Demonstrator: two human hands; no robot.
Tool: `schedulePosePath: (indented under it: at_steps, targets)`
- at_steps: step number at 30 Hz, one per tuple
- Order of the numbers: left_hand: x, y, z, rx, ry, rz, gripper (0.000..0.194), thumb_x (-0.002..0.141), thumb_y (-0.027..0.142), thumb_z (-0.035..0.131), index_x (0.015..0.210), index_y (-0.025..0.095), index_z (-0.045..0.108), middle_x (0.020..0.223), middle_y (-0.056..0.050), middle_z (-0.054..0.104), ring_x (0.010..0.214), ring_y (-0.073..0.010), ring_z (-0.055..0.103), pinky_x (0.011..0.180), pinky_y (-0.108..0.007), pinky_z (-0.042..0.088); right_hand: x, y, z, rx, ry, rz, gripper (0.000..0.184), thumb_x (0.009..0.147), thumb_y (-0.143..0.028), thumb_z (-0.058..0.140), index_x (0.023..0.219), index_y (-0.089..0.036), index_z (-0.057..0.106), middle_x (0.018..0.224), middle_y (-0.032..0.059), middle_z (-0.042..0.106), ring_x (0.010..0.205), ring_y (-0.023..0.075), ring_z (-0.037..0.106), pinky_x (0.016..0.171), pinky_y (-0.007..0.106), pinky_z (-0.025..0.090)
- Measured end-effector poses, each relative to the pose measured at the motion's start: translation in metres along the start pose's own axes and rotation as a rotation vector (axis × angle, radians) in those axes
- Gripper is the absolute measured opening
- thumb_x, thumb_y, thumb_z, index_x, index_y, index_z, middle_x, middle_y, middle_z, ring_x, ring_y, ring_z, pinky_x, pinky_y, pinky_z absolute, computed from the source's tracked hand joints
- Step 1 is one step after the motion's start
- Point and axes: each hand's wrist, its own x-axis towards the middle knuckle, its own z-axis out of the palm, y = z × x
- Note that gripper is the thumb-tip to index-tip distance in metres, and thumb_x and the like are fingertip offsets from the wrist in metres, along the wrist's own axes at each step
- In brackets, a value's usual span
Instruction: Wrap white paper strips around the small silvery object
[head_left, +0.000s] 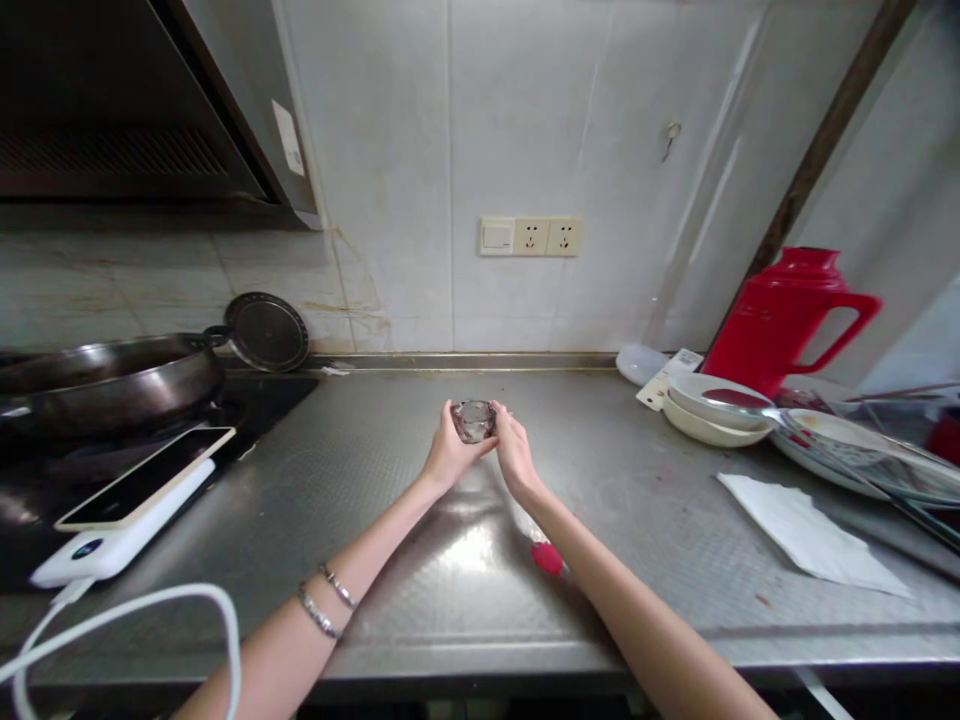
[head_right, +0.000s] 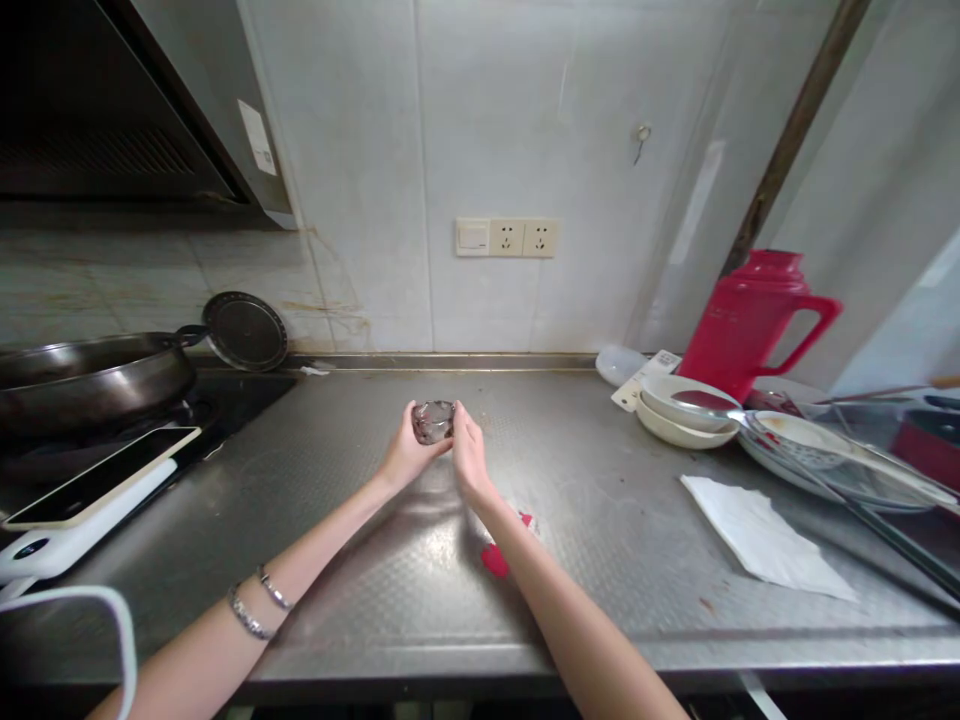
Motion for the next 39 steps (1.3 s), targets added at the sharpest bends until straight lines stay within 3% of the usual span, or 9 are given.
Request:
schedulePosePath:
  at_steps: [3,5,10,14,17,22,28,34,39]
  targets:
    - [-0.004,0.002,0.004,-0.157,-0.195,-0.011,0.086,0.065,0.033,0.08,0.135,0.016,0.033,0.126,-0.017,0.059,0.117,-0.0277,0.058,0.105,-0.045,0.041,0.012,0.0,-0.011,-0.005,0.071,0.01,0.056,0.08,-0.061,0.051,0.107,-0.015,0.069,0.12,0.0096,0.067,0.114,0.0258,0.058,0.101,0.039,0.041]
    - [-0.005,0.003,0.006,-0.241,-0.244,-0.016,0.08,0.067,0.032,0.079,0.133,0.015,0.037,0.129,-0.017,0.058,0.119,-0.0267,0.057,0.107,-0.044,0.04,0.02,0.0,-0.016,0.018,0.101,0.027,0.058,0.079,-0.061,0.052,0.107,-0.013,0.069,0.119,0.0117,0.067,0.112,0.0268,0.06,0.097,0.039,0.043]
    - [0.0,0.006,0.005,-0.311,-0.157,-0.049,0.08,0.054,0.025,0.087,0.123,0.014,0.047,0.121,-0.015,0.061,0.111,-0.0264,0.061,0.104,-0.044,0.044,0.026,0.003,-0.017,0.15,0.044,0.075,0.056,0.078,-0.062,0.054,0.102,-0.014,0.071,0.108,0.0116,0.071,0.099,0.0255,0.066,0.087,0.038,0.049]
    - [-0.001,0.007,0.006,-0.373,-0.258,-0.036,0.069,0.053,0.028,0.087,0.11,0.015,0.051,0.114,-0.011,0.064,0.106,-0.0243,0.063,0.1,-0.042,0.046,0.02,0.001,-0.013,0.145,0.015,0.091,0.06,0.077,-0.065,0.054,0.099,-0.013,0.072,0.099,0.0114,0.074,0.089,0.0249,0.068,0.083,0.037,0.05]
    - [-0.002,0.002,0.009,-0.342,-0.27,-0.042,0.066,0.057,0.03,0.085,0.11,0.018,0.048,0.111,-0.009,0.064,0.101,-0.0223,0.064,0.097,-0.041,0.047,0.016,-0.001,-0.012,0.081,0.073,0.065,0.058,0.077,-0.064,0.054,0.099,-0.013,0.072,0.103,0.0108,0.073,0.095,0.0253,0.066,0.087,0.037,0.049]
    - [0.001,-0.008,0.007,-0.206,-0.144,0.005,0.062,0.062,0.032,0.083,0.109,0.017,0.046,0.113,-0.011,0.063,0.106,-0.0235,0.062,0.1,-0.043,0.044,0.008,0.003,-0.007,0.012,0.072,0.011,0.055,0.08,-0.061,0.051,0.107,-0.016,0.07,0.12,0.0085,0.067,0.116,0.0255,0.057,0.101,0.039,0.04]
    - [-0.002,-0.005,0.004,-0.08,-0.102,0.002,0.067,0.062,0.033,0.083,0.115,0.017,0.045,0.117,-0.013,0.062,0.111,-0.0261,0.06,0.102,-0.046,0.042,0.002,0.011,-0.001,-0.031,0.122,-0.008,0.046,0.083,-0.054,0.05,0.108,-0.019,0.069,0.125,0.0075,0.064,0.126,0.024,0.05,0.107,0.039,0.035]
    - [-0.003,0.002,0.007,-0.259,-0.308,-0.005,0.071,0.068,0.026,0.078,0.128,0.017,0.042,0.129,-0.014,0.058,0.121,-0.0263,0.055,0.109,-0.046,0.038,0.024,0.014,-0.017,0.072,0.17,0.043,0.049,0.078,-0.053,0.052,0.103,-0.014,0.069,0.114,0.0098,0.069,0.106,0.0234,0.062,0.093,0.036,0.045]
    - [0.005,0.004,0.002,-0.277,-0.233,-0.041,0.075,0.058,0.022,0.084,0.124,0.014,0.05,0.116,-0.012,0.065,0.107,-0.0264,0.063,0.101,-0.046,0.046,0.032,0.012,-0.019,0.189,0.124,0.112,0.05,0.074,-0.058,0.055,0.093,-0.014,0.071,0.092,0.0078,0.074,0.083,0.0224,0.067,0.076,0.033,0.05]
